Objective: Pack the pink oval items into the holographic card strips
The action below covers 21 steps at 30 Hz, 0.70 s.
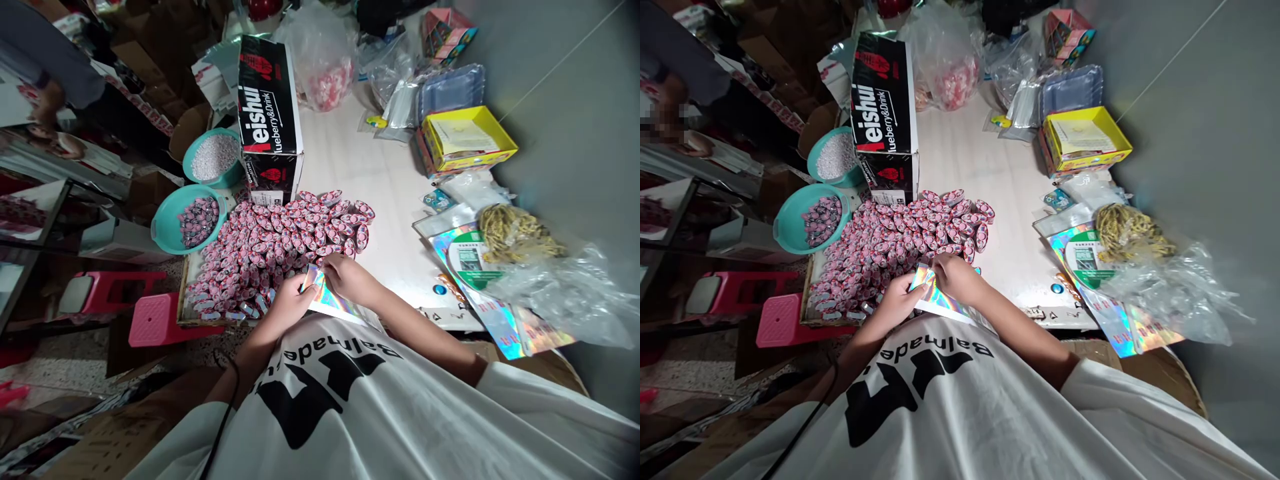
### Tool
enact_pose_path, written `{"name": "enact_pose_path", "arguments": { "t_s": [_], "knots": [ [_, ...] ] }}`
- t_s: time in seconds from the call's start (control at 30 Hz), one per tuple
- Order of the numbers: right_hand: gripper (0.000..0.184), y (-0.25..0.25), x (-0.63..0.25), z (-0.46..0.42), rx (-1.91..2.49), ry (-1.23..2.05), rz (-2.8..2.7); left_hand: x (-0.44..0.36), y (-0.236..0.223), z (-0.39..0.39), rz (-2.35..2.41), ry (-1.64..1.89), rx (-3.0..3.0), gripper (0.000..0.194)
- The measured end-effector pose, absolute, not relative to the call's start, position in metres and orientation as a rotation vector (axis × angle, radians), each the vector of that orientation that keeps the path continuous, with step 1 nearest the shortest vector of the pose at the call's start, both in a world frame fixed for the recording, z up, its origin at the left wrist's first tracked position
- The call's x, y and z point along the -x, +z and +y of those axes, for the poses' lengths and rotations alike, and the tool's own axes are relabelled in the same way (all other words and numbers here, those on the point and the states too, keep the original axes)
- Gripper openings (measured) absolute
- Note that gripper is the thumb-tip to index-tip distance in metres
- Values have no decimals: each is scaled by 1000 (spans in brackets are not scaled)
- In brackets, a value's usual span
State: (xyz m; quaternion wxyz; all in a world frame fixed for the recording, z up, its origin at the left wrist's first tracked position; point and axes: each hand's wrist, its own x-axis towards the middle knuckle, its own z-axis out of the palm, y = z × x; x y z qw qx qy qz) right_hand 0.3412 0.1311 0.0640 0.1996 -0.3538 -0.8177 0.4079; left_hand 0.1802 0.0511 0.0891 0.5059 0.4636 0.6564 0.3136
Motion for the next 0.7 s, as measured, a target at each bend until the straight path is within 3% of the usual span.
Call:
{"name": "enact_pose_path", "arguments": {
  "t_s": [0.33, 0.4, 0.57, 0.7],
  "knots": [
    [13, 81, -352, 160, 846, 2132, -1944, -176, 91, 39, 1534, 790, -1268, 21],
    [12, 90, -356, 162, 833, 2064, -1984, -175, 94, 43, 1515, 793, -1282, 22],
    [13, 110, -352, 135, 889, 1376, -2195, -163, 104, 57, 1535, 908, -1099, 37],
    [12, 107, -342, 111, 881, 1276, -2197, -150, 103, 58, 1475, 808, -1069, 47]
  ]
}}
